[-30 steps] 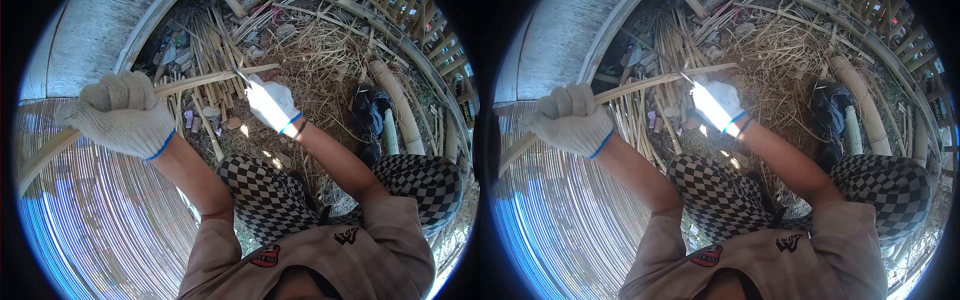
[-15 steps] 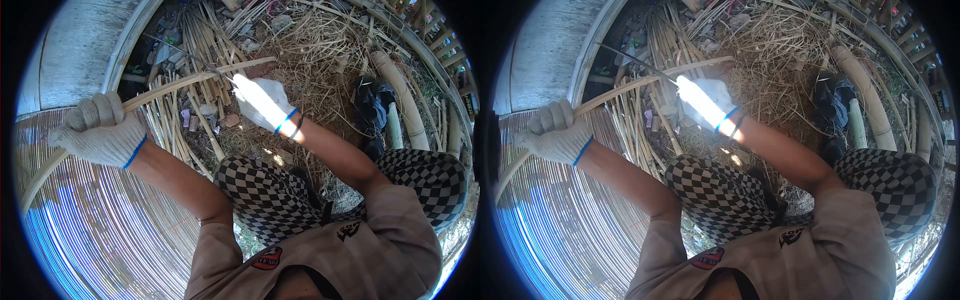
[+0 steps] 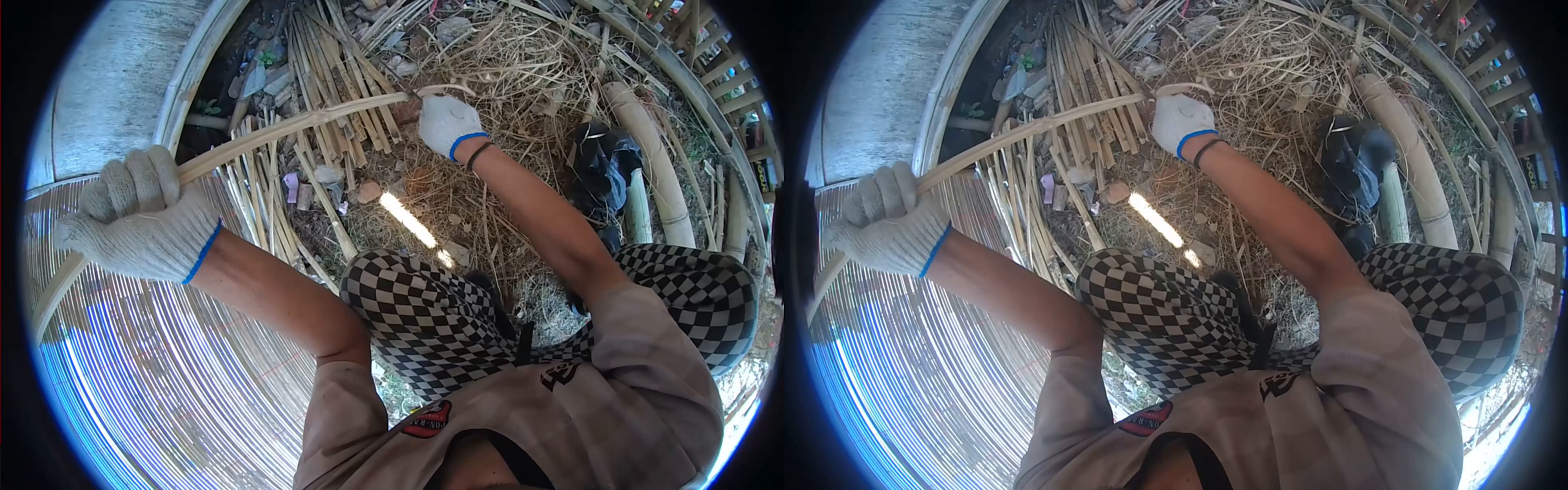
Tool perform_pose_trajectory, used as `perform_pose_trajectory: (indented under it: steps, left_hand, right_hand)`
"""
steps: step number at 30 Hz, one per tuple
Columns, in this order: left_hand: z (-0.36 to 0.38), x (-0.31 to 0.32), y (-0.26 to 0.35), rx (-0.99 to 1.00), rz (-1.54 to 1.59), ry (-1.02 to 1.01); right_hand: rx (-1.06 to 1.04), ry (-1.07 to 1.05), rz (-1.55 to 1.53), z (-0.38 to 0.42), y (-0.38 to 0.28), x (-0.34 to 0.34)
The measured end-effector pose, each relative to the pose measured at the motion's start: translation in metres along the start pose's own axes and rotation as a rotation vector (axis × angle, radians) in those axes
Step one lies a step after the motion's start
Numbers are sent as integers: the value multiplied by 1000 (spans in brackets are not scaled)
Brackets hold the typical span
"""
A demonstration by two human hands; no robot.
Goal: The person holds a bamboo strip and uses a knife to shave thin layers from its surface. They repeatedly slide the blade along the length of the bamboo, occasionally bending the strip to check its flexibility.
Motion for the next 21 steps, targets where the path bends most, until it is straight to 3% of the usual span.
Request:
perform_pose_trajectory:
  steps: [3, 5, 9, 11, 13, 14, 15, 18, 21]
  left_hand:
    - [0, 4, -1, 2, -29, 29]
    - [5, 3, 0, 4, -56, 68]
    - [-3, 6, -1, 23, -25, 13]
    - [0, 4, -2, 34, -83, 55]
    - [3, 1, 0, 76, -189, 188]
    - [3, -1, 0, 48, -165, 121]
    - [0, -5, -1, 31, -132, 51]
    - [0, 8, 0, 23, -47, -26]
    - [0, 4, -1, 34, -82, 44]
  right_hand:
    - [16, 45, -4, 16, -9, -8]
    - [127, 10, 14, 9, 23, 28]
    - [-15, -27, 164, -18, 39, 39]
    - [99, -26, 50, 9, 4, -6]
    - [169, -22, 9, 4, 28, 24]
    - [203, -20, -12, 0, 47, 44]
    - [177, -7, 1, -12, 66, 55]
    - [-20, -271, 283, -37, 64, 64]
    - [157, -98, 96, -8, 67, 59]
Point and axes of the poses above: each hand's wrist, its own z-axis away from the middle knuckle, its own x-axis out of the palm, y = z × x, the point moved 5 cm from there along -z, towards the middle knuckle, and after that the axes turned 4 degrees about z, right-handed, at the moved point
